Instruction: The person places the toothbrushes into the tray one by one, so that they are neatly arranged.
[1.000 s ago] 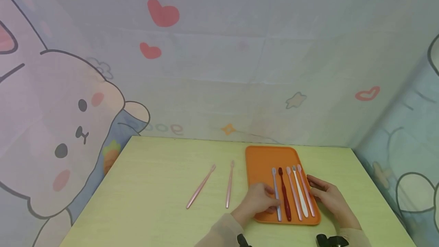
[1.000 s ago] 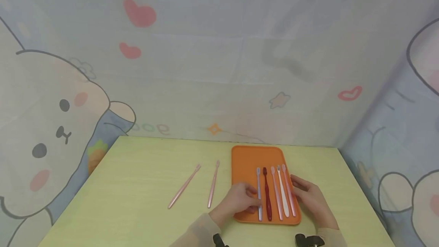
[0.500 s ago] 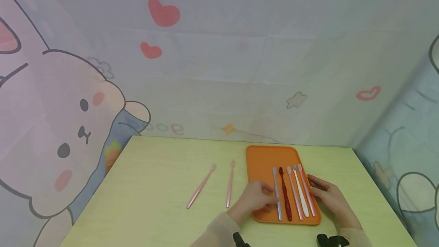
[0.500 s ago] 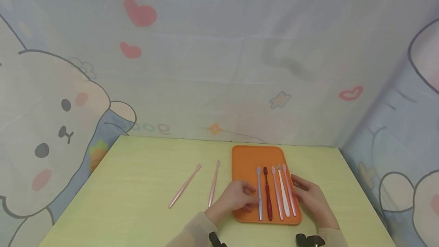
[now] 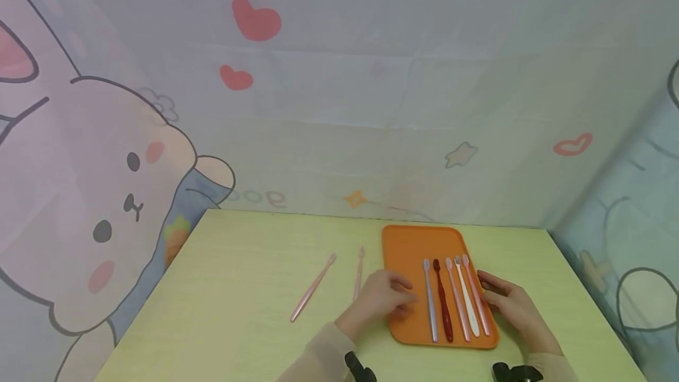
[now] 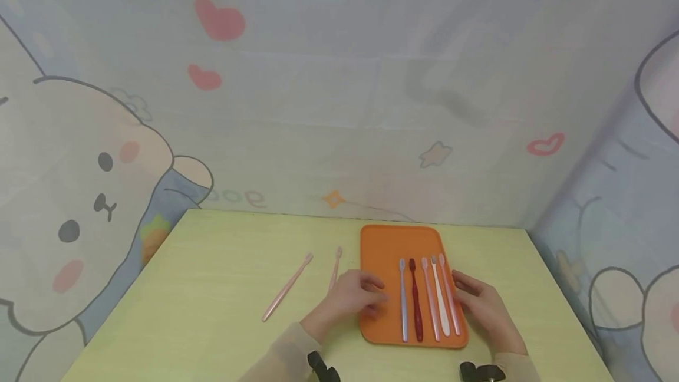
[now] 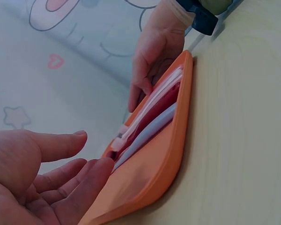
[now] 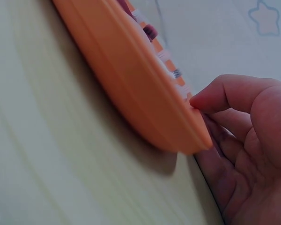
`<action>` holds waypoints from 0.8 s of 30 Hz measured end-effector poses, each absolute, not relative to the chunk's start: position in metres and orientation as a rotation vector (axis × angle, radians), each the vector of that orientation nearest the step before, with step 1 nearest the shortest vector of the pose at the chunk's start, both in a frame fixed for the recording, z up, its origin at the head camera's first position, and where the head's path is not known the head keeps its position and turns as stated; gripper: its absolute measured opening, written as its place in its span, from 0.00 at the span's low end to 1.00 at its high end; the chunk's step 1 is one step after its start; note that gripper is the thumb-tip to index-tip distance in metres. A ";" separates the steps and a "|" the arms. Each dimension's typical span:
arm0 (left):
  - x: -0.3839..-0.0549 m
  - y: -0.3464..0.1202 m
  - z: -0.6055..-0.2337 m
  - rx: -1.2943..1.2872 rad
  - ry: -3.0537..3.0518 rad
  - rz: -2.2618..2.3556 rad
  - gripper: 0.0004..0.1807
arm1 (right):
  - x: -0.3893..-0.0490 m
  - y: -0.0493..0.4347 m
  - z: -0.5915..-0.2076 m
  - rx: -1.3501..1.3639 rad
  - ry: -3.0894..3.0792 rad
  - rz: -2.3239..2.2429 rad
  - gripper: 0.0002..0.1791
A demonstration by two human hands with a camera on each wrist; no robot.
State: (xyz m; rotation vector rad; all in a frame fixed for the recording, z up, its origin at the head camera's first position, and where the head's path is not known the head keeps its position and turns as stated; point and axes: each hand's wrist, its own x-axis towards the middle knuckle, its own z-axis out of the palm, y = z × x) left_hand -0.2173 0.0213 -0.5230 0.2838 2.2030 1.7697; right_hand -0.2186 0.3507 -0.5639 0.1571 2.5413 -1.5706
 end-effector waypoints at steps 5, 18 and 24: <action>-0.225 0.003 -0.523 0.335 2.203 1.775 0.14 | -0.218 0.349 -0.562 0.144 2.521 -1.592 0.36; -0.230 -0.048 -0.508 0.365 2.228 1.848 0.14 | -0.221 0.358 -0.563 0.142 2.538 -1.555 0.37; -0.234 -0.073 -0.504 0.350 2.272 1.880 0.15 | -0.220 0.362 -0.565 0.136 2.539 -1.556 0.37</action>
